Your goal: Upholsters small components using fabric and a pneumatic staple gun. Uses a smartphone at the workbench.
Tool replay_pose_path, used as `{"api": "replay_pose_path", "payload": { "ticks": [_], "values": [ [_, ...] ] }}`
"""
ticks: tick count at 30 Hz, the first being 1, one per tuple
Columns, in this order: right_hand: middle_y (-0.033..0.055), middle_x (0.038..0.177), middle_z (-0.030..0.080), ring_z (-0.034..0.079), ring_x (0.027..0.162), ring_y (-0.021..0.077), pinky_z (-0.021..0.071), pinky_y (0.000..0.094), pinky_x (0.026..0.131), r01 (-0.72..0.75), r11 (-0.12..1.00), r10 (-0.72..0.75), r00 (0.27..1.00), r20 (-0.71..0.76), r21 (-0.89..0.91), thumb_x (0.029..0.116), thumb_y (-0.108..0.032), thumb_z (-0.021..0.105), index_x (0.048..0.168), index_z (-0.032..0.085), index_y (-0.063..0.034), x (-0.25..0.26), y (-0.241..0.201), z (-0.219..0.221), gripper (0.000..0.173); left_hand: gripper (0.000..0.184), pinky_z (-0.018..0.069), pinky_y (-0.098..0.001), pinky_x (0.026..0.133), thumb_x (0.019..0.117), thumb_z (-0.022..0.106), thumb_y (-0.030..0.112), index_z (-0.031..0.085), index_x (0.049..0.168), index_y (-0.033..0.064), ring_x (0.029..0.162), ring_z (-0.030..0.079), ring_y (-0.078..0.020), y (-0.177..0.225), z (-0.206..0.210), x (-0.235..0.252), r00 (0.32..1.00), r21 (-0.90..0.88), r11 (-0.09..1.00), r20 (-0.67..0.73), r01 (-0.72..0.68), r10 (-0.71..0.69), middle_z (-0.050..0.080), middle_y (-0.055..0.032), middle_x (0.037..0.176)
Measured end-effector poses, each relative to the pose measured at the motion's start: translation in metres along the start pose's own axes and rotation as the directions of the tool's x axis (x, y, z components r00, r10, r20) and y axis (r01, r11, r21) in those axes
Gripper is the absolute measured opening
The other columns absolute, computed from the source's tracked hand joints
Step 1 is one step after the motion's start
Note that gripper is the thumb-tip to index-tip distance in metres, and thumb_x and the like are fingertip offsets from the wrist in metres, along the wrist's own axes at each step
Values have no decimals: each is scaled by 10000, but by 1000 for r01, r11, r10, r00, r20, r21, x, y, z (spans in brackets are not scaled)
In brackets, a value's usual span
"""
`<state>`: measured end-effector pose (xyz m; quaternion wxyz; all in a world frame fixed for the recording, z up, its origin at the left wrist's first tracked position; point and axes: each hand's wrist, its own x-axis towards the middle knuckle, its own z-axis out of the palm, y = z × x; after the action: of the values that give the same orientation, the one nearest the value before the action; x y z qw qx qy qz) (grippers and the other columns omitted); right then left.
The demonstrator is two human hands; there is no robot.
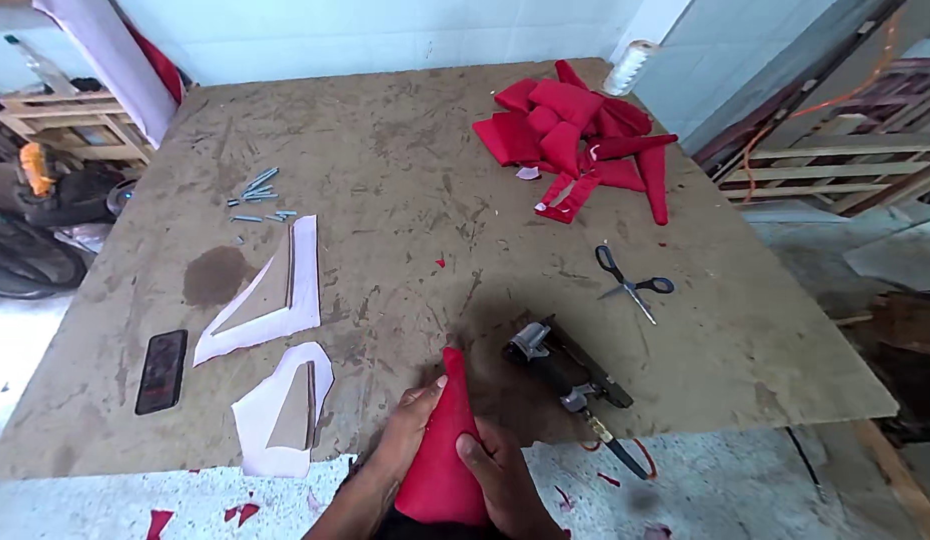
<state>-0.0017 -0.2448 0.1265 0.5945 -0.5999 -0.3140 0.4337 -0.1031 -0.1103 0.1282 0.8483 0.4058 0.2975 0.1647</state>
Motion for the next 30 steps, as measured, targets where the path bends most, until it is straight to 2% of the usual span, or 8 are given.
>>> {"api": "replay_pose_path", "payload": {
  "ticks": [3,7,11,14,18,22,27,30],
  "values": [
    [-21,810,705,694,761,59,606,299,701,-63,957,40,996,-86,-284,1018,-636,421,1004,707,-80,5,-7,1,625,423,601,-274,730,1094,392,216,738,923,43,754,699,-75,-8,2,3,997,-58,998,-74,19,-23,730,-36,807],
    [18,780,684,697,768,108,599,366,696,-42,887,-30,988,-148,-459,1048,-649,258,973,698,-82,21,-6,-1,722,401,585,-263,621,1048,461,166,722,768,48,627,670,-72,-7,18,11,976,-47,998,-216,-44,33,696,-28,680],
    [44,954,726,713,914,100,616,330,848,-41,993,-1,937,-349,-114,1102,-509,259,1170,657,-17,56,9,13,637,489,505,-309,496,1062,533,248,607,631,28,497,562,-131,-9,21,45,943,199,959,-222,-204,247,576,-65,565],
    [105,1230,673,644,1148,166,547,382,998,-98,944,230,882,-412,316,1085,-564,203,1404,548,-64,100,31,25,686,521,491,-362,514,1046,539,368,586,599,106,506,550,-146,-19,-1,89,947,580,808,-195,-99,256,554,-19,552],
    [78,1245,665,642,1148,212,553,479,956,-102,811,326,896,-301,576,1025,-690,205,1411,530,-172,140,42,30,723,543,531,-493,650,1034,477,495,585,629,150,665,631,-201,-17,-29,139,973,888,459,-129,27,192,599,-19,637],
    [93,1360,625,591,1260,219,503,479,1052,-144,759,358,907,-223,634,993,-749,177,1469,489,-148,142,61,12,828,537,565,-452,701,1056,456,425,573,619,136,735,649,-171,-45,-51,153,943,928,337,43,-160,331,630,-9,704],
    [165,1348,620,626,1214,275,526,479,1011,-312,784,491,840,-229,536,1017,-707,124,1463,465,-47,118,70,-30,867,506,591,-439,789,1052,466,347,573,618,112,846,701,-174,-78,-51,163,901,959,151,160,-238,403,698,-23,792],
    [165,1300,678,673,1190,278,570,474,1018,-234,971,236,917,-320,45,1105,-419,317,1310,602,48,92,62,-80,584,480,589,-434,764,1034,493,336,594,614,127,813,704,-183,-88,-49,172,894,978,8,188,-209,407,695,-16,750]
  ]
}}
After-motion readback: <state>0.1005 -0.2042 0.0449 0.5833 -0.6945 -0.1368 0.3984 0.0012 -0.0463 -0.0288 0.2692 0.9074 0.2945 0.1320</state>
